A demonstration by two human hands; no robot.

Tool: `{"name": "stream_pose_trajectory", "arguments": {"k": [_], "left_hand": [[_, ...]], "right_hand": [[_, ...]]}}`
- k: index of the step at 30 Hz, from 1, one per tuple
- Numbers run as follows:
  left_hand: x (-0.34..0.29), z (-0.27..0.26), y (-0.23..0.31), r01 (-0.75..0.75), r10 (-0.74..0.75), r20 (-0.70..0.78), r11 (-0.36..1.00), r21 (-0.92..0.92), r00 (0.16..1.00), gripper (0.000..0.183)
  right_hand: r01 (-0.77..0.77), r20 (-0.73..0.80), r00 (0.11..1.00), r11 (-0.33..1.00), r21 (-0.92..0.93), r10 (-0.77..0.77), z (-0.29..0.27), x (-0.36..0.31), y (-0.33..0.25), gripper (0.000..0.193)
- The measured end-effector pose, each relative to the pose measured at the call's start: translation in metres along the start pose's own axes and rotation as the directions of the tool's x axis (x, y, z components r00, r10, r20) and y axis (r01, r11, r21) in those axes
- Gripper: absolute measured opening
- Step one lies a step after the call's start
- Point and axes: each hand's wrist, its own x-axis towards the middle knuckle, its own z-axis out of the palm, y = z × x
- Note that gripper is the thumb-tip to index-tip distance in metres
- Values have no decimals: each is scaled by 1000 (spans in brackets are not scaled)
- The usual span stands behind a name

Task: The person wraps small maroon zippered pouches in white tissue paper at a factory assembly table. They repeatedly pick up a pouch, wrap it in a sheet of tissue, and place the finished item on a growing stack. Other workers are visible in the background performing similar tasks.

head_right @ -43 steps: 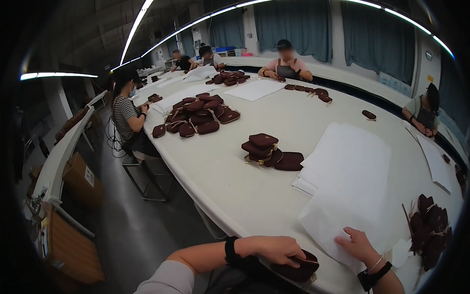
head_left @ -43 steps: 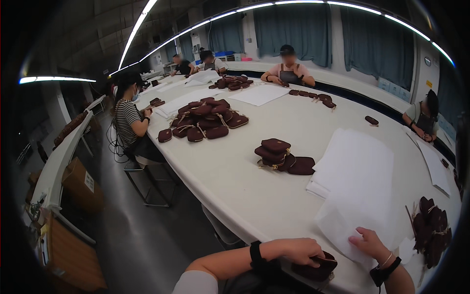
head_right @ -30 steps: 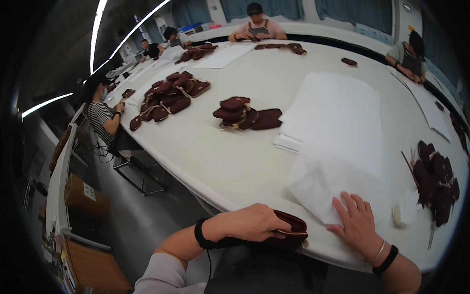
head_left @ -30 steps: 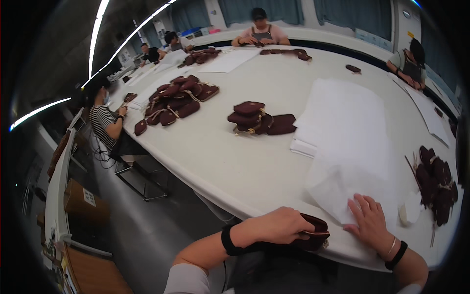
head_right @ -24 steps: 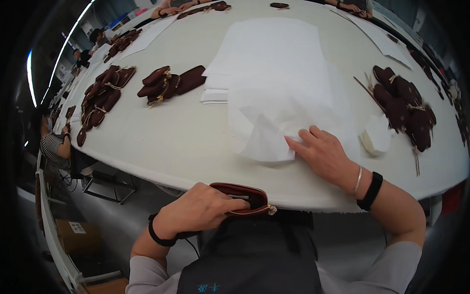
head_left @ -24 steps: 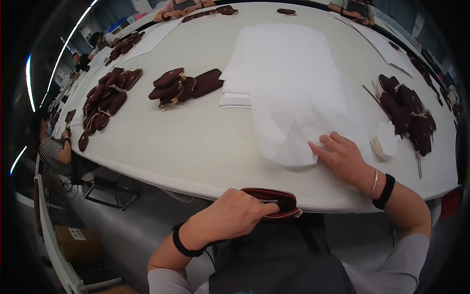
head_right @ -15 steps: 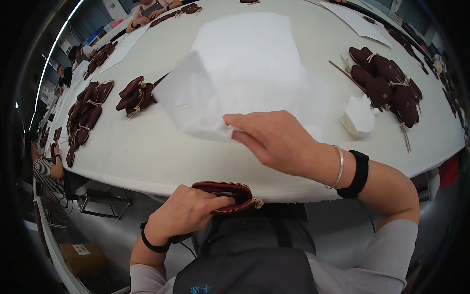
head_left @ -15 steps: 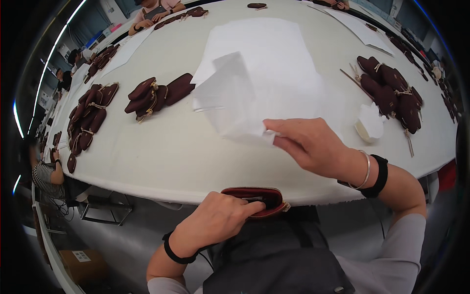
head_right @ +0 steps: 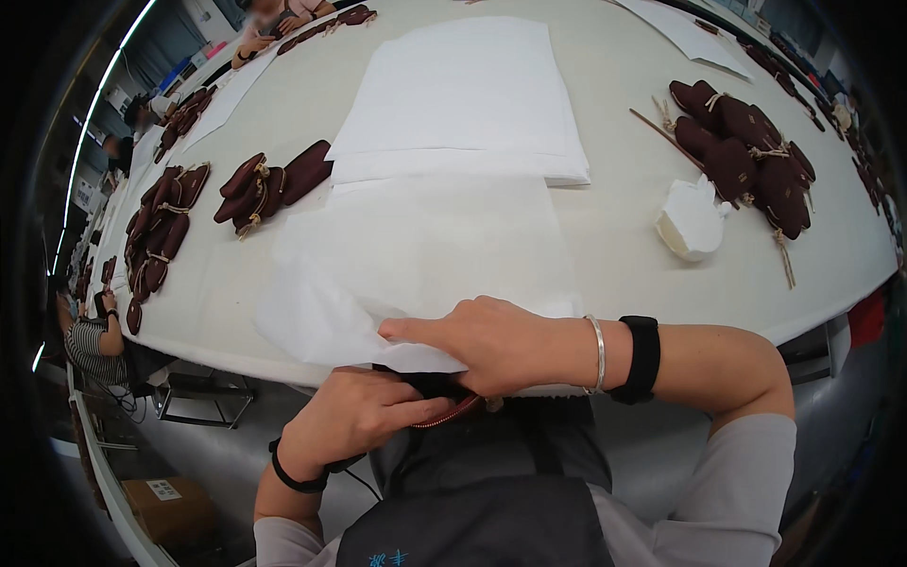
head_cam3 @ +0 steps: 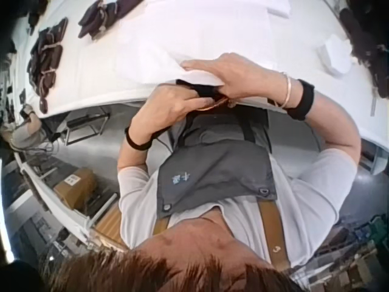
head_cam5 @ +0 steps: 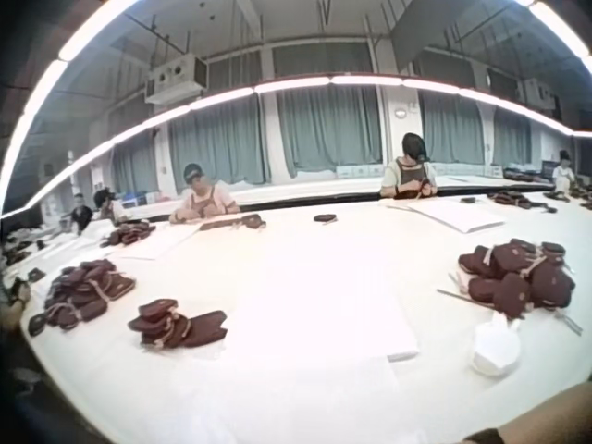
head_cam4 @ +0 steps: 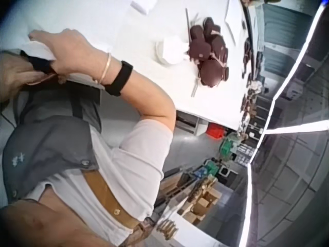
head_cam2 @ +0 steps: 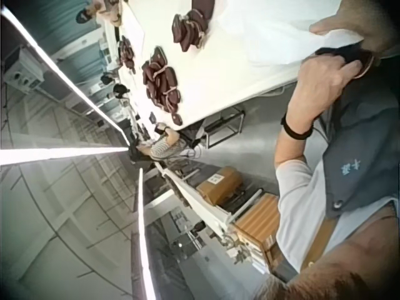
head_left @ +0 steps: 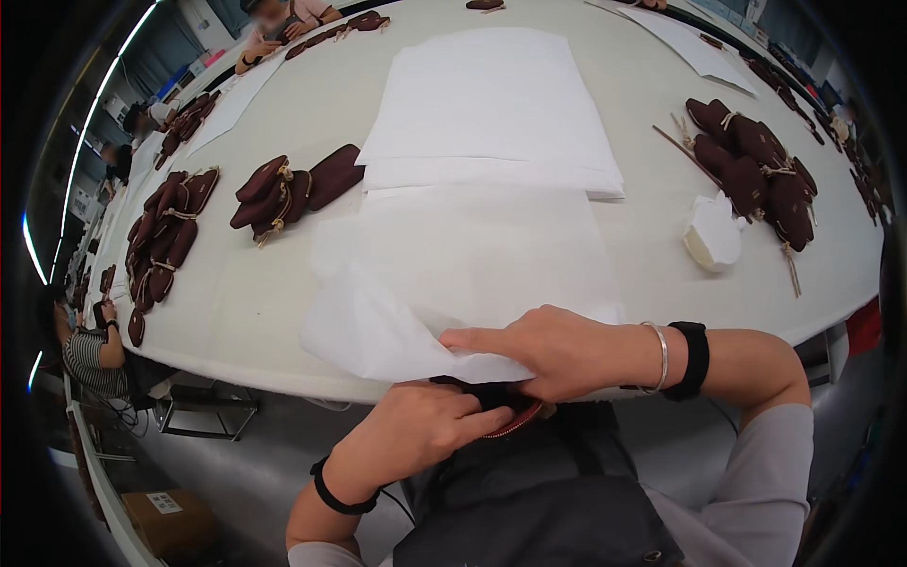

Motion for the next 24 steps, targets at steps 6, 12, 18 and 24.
{"name": "stream_pose_trajectory", "arguments": {"k": [6,12,18,24], "left_hand": [[-19,18,19,-99,112,-227,993,66,967,32],[-19,13,3,3,-3,-275,1000,0,961,24],[-19,16,-10,91,-88,-257,996,-3,962,21],[-18,14,-15,123,-126,-183,992,-26,975,26]], "right_hand": [[5,-86,996,1000,-9,-6,-1,3,-8,76],[-58,-51,997,998,-33,57,-5,6,-10,73],[40,-110,993,999,-35,-44,-17,6,7,77],[144,-470,821,915,-377,-323,-28,12,-36,62]]}}
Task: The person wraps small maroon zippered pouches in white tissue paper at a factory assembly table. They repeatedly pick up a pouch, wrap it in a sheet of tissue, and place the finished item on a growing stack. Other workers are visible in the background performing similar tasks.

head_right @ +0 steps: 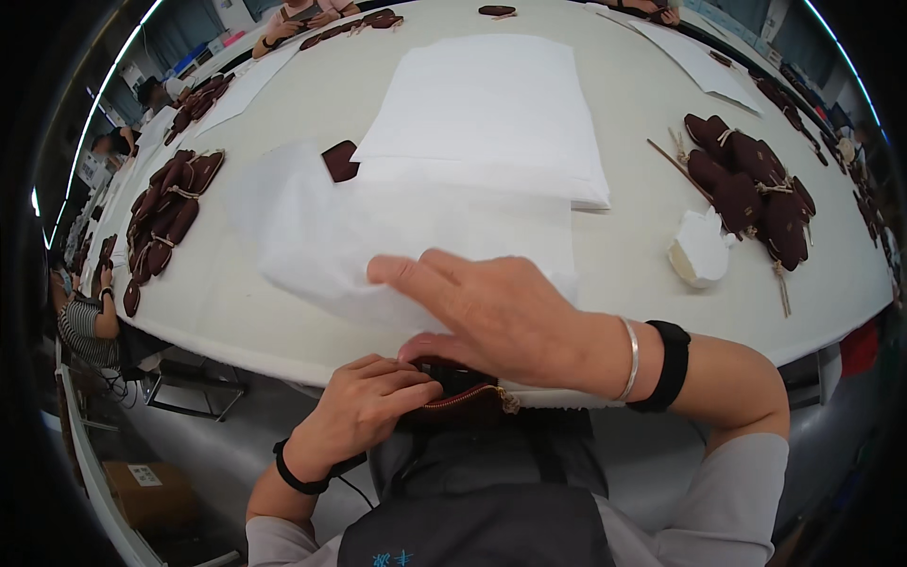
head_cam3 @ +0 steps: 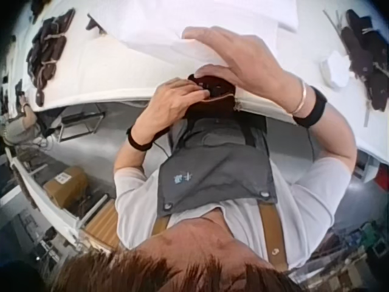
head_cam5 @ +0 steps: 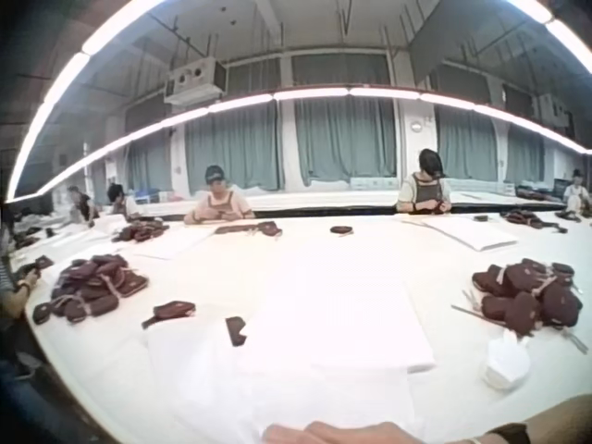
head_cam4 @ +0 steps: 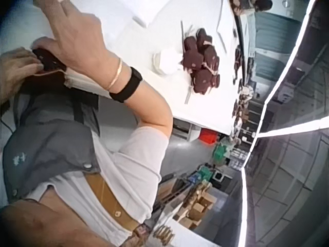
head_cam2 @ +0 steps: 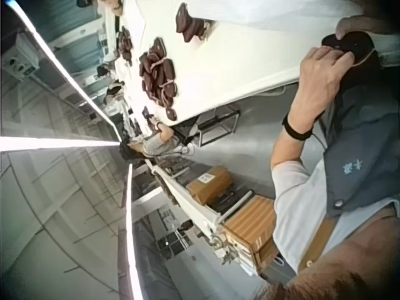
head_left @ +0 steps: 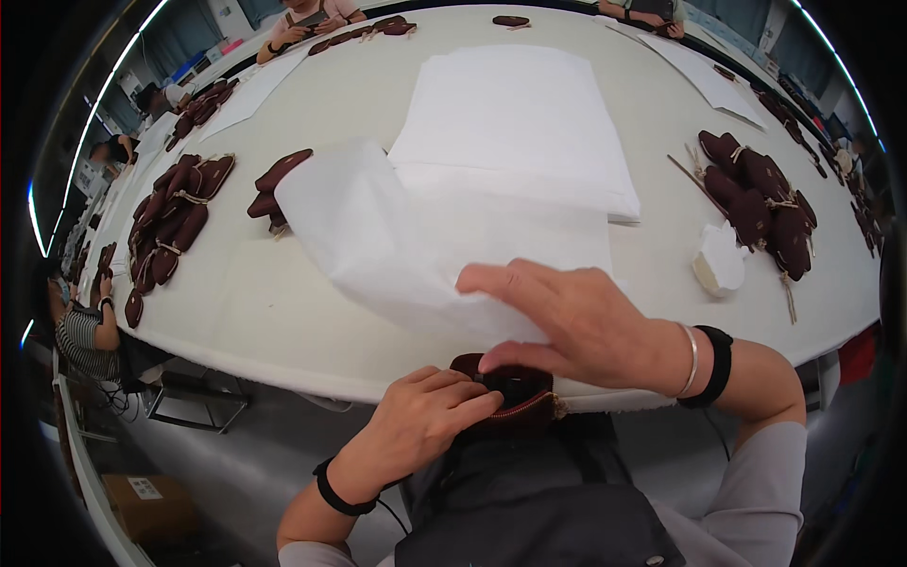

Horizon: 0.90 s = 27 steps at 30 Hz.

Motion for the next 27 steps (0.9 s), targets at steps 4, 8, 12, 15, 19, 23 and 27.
{"name": "stream_pose_trajectory", "arguments": {"k": [4,8,12,15,19,23,27], "left_hand": [[-14,16,-4,13,-28,-145,995,-102,989,34],[-7,15,-13,-68,64,-137,997,-25,988,31],[-6,14,-17,-115,117,-167,993,26,979,20],[-1,17,-19,-155,151,-229,988,2,962,15],[-4,27,-22,-196,171,-278,979,-63,945,14],[-4,30,-24,-217,175,-359,973,-80,917,18],[-5,40,-28,-255,202,-427,964,-70,881,19]], "right_hand": [[-42,347,937,976,214,-35,35,-23,-10,46],[-401,600,796,814,420,82,14,-12,5,44],[-207,506,862,908,365,-7,20,-13,19,38],[-374,675,729,893,250,117,7,4,12,32],[-603,836,539,740,298,102,16,12,19,28],[-904,953,286,300,304,-102,29,1,43,28],[-937,970,206,259,234,-132,39,-14,55,29]]}}
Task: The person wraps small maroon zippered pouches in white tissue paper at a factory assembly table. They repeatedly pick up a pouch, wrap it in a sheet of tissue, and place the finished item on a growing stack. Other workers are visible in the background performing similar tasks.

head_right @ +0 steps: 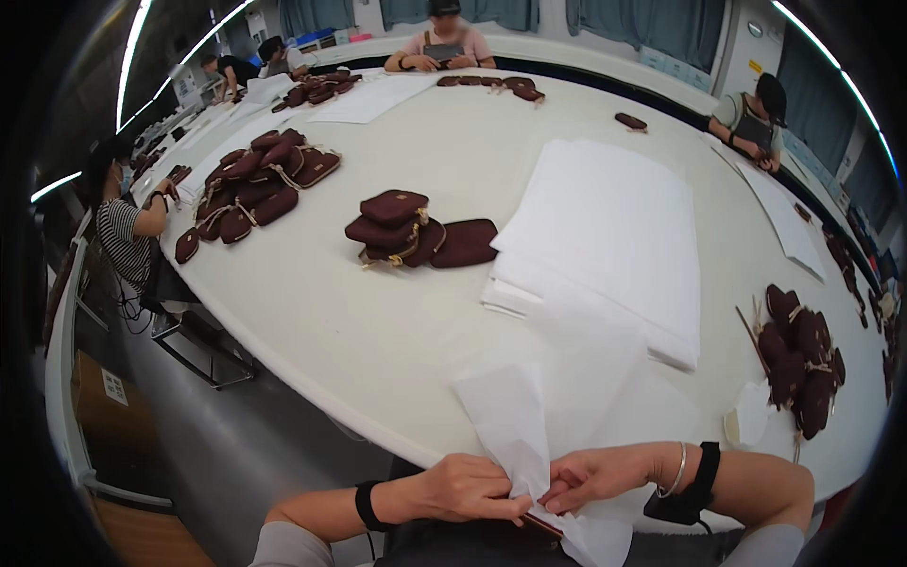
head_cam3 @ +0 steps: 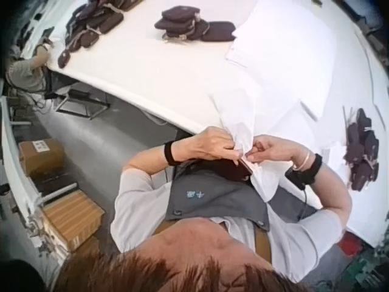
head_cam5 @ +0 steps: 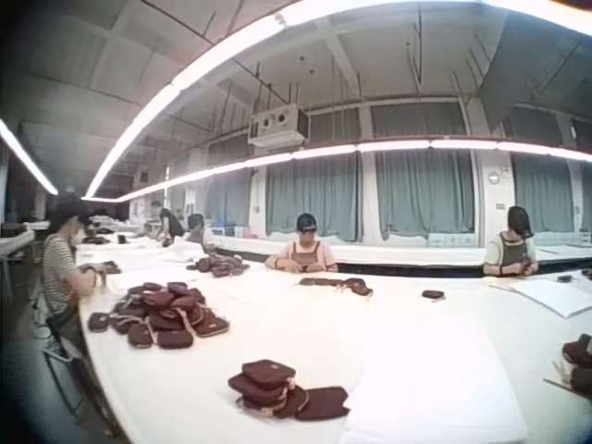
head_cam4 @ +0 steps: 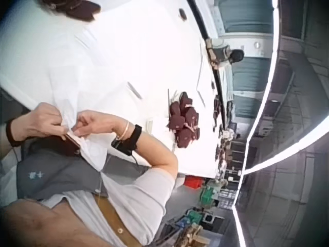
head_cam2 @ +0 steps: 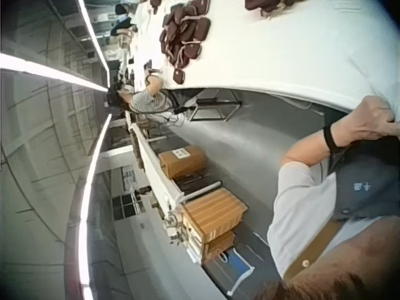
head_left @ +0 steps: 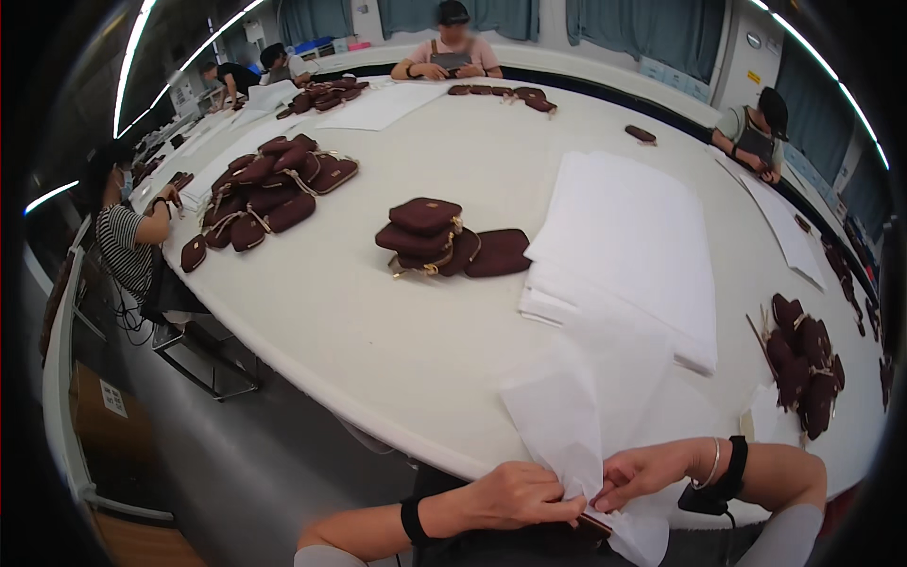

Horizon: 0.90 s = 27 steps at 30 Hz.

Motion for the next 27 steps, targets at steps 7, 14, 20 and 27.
{"name": "stream_pose_trajectory", "arguments": {"k": [7,14,20,27], "left_hand": [[-1,11,-1,-36,37,-115,999,7,993,4],[23,12,6,-10,50,-288,990,138,956,14],[22,53,41,-139,141,-375,990,31,916,24],[13,57,68,-342,348,-467,934,101,813,21]], "right_hand": [[-50,-129,990,696,-716,-62,18,27,44,24],[-211,-72,976,825,-524,204,-13,4,-21,25],[-162,-130,985,838,-521,110,22,-22,-2,25],[-42,-317,932,815,-579,-178,81,-23,22,27]]}}
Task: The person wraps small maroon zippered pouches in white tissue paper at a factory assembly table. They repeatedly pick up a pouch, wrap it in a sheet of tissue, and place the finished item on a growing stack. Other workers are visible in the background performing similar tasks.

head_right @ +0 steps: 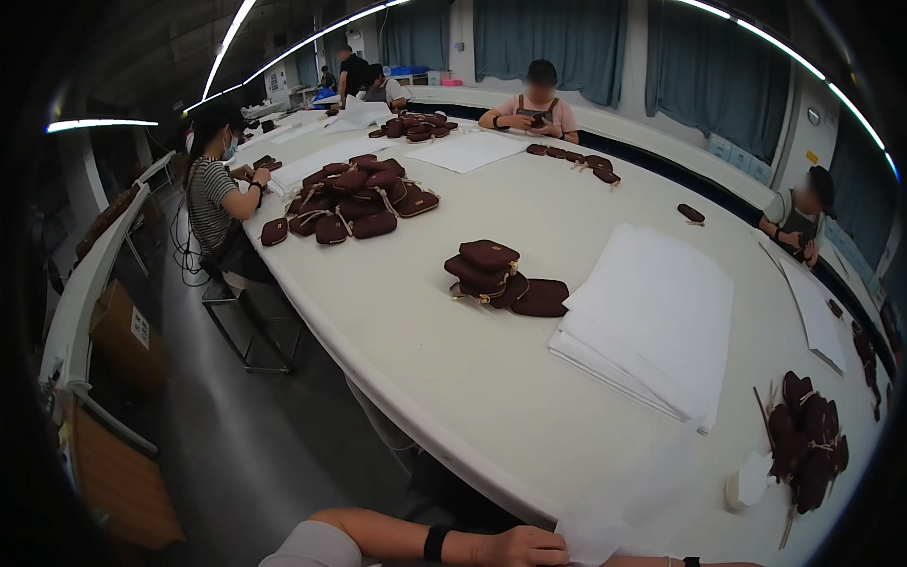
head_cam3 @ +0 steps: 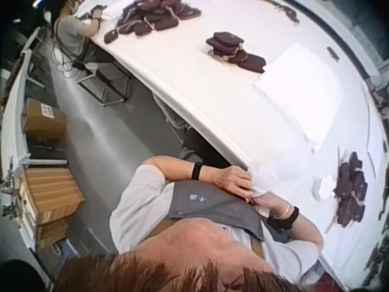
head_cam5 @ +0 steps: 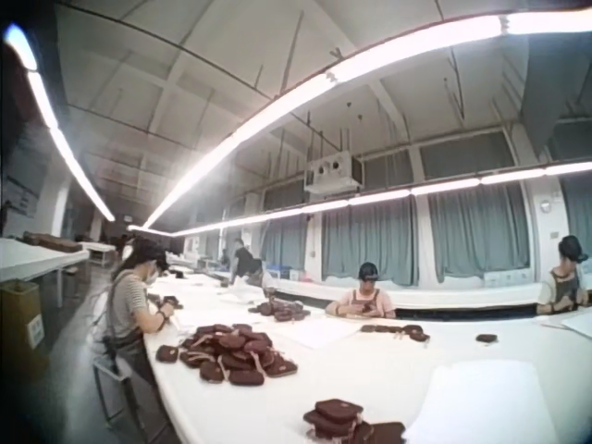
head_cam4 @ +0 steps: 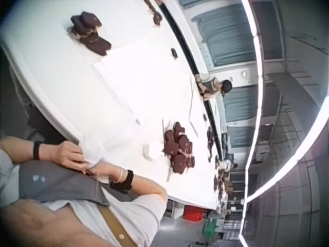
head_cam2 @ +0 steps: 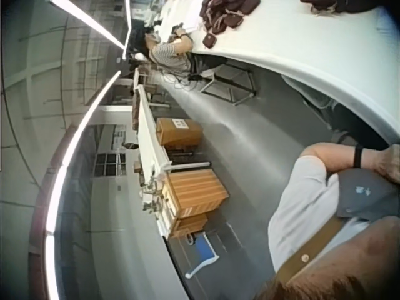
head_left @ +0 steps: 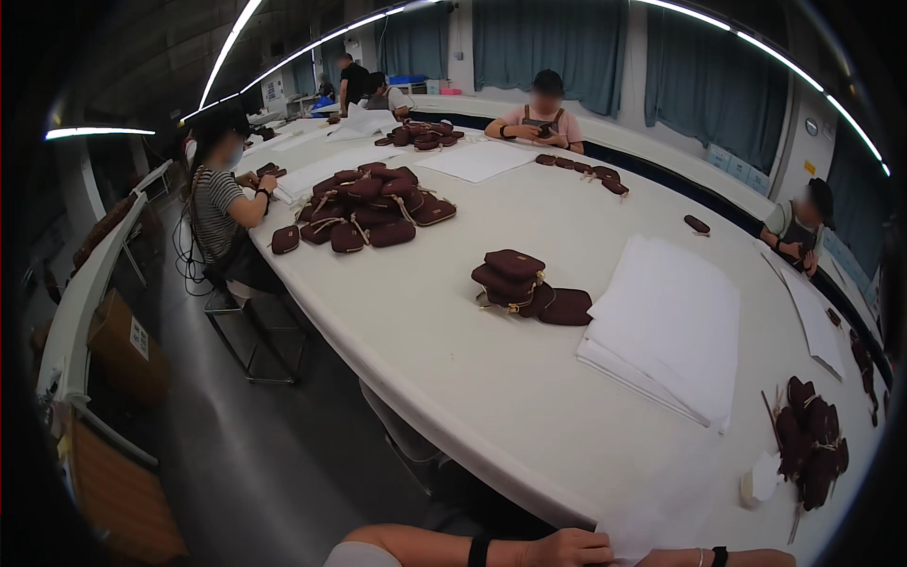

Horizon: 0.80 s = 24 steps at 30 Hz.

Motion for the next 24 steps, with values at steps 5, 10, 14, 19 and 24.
{"name": "stream_pose_trajectory", "arguments": {"k": [5,10,14,19,24], "left_hand": [[3,2,9,-38,40,65,999,-27,997,19],[6,0,19,-47,59,121,994,-97,991,18],[-17,-9,29,164,-102,306,969,-184,947,15],[-18,-32,49,415,-339,308,880,-230,889,20],[-23,-34,46,448,-315,423,854,-263,850,22]], "right_hand": [[19,-147,989,999,41,-12,24,-9,1,28],[43,-227,974,997,64,-27,40,-14,2,29],[66,-295,954,996,52,-47,57,-10,0,30],[94,-360,930,994,50,-70,73,-15,-2,31],[146,-409,908,983,107,-90,88,-28,4,32]]}}
